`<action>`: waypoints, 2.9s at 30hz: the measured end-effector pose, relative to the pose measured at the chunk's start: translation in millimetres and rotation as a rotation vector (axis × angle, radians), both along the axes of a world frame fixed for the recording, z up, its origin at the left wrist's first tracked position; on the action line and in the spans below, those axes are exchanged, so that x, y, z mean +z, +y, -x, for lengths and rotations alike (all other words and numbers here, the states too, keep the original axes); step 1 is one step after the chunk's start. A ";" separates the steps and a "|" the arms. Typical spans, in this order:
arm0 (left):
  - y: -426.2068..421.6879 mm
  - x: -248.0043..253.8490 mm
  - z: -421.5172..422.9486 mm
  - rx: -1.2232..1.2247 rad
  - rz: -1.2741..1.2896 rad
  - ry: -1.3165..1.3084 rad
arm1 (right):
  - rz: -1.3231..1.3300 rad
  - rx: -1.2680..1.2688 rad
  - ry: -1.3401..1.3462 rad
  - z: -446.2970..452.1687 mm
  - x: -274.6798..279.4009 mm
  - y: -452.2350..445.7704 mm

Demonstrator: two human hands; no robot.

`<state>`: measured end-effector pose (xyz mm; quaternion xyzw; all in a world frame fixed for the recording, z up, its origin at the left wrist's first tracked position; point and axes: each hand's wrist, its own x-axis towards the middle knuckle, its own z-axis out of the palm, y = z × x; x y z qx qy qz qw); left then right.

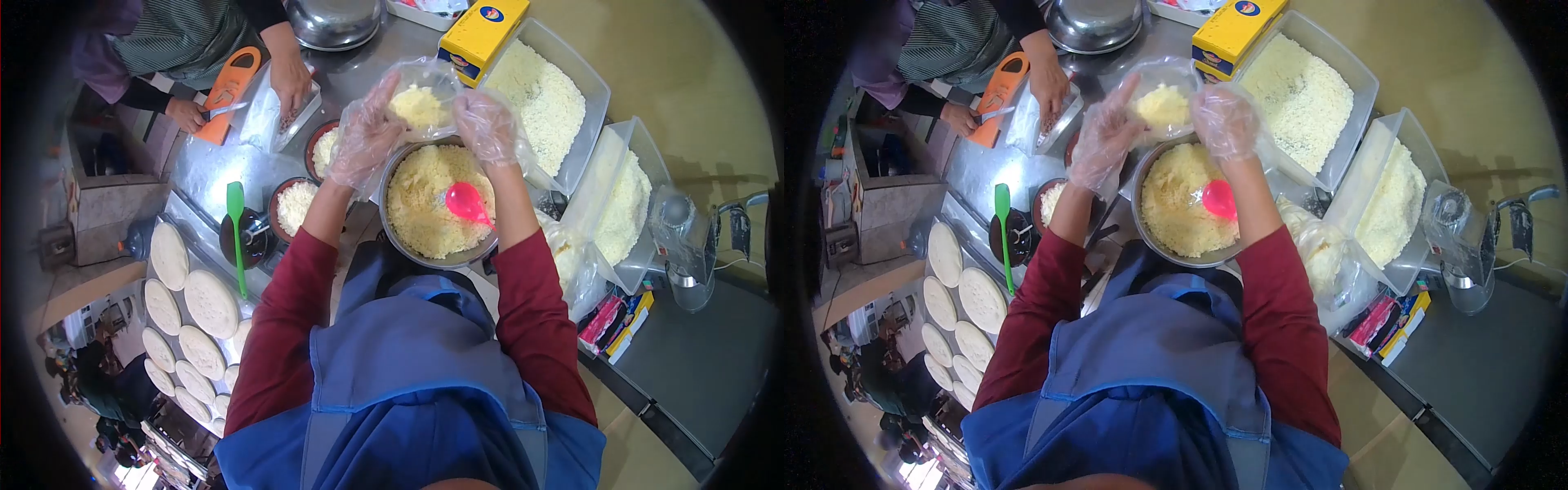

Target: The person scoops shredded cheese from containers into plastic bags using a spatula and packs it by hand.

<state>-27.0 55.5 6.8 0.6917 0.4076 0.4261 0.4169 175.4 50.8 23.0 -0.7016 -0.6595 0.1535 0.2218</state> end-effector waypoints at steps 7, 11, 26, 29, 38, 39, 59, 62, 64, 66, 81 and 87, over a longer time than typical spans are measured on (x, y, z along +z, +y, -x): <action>28.7 -0.2 -26.7 -0.044 -0.123 0.171 | 0.016 -0.144 0.076 -30.6 -11.5 -7.2; 34.4 -4.2 -31.1 -0.112 -0.247 0.365 | 0.200 -0.191 0.096 -40.6 -37.7 -17.1; 0.0 -38.3 -9.1 -0.022 0.167 0.016 | 0.446 0.018 -0.463 -44.1 -1.4 -122.1; -4.8 -63.6 -7.2 -0.012 0.089 -0.066 | 0.324 0.092 -0.601 -58.8 -76.7 -169.7; -29.9 -66.3 -7.2 0.061 0.375 -0.257 | 0.266 0.141 -0.274 -57.8 -57.0 -184.5; -31.9 -65.2 -7.1 0.063 0.375 -0.256 | 0.218 0.173 -0.217 -57.0 -51.8 -187.1; -41.3 -71.1 -4.3 0.034 0.336 -0.200 | 0.130 0.411 -0.719 -49.2 -54.1 -204.7; -41.6 -62.0 -6.0 0.007 0.253 -0.063 | 0.160 0.248 -0.417 -49.3 -92.3 -202.5; -43.1 -60.1 -9.0 -0.028 0.271 -0.130 | 0.150 0.160 -0.288 -44.2 -97.8 -197.9; -44.8 -57.1 -13.1 -0.060 0.292 -0.193 | 0.222 0.101 -0.350 -19.7 -87.2 -184.6; -32.8 -35.7 -12.0 -0.019 0.031 0.135 | 0.345 -0.014 -0.197 -61.6 -44.3 -197.1; -30.3 -41.8 -14.5 -0.005 -0.135 0.262 | 0.224 -0.004 -0.065 -71.2 10.6 -195.0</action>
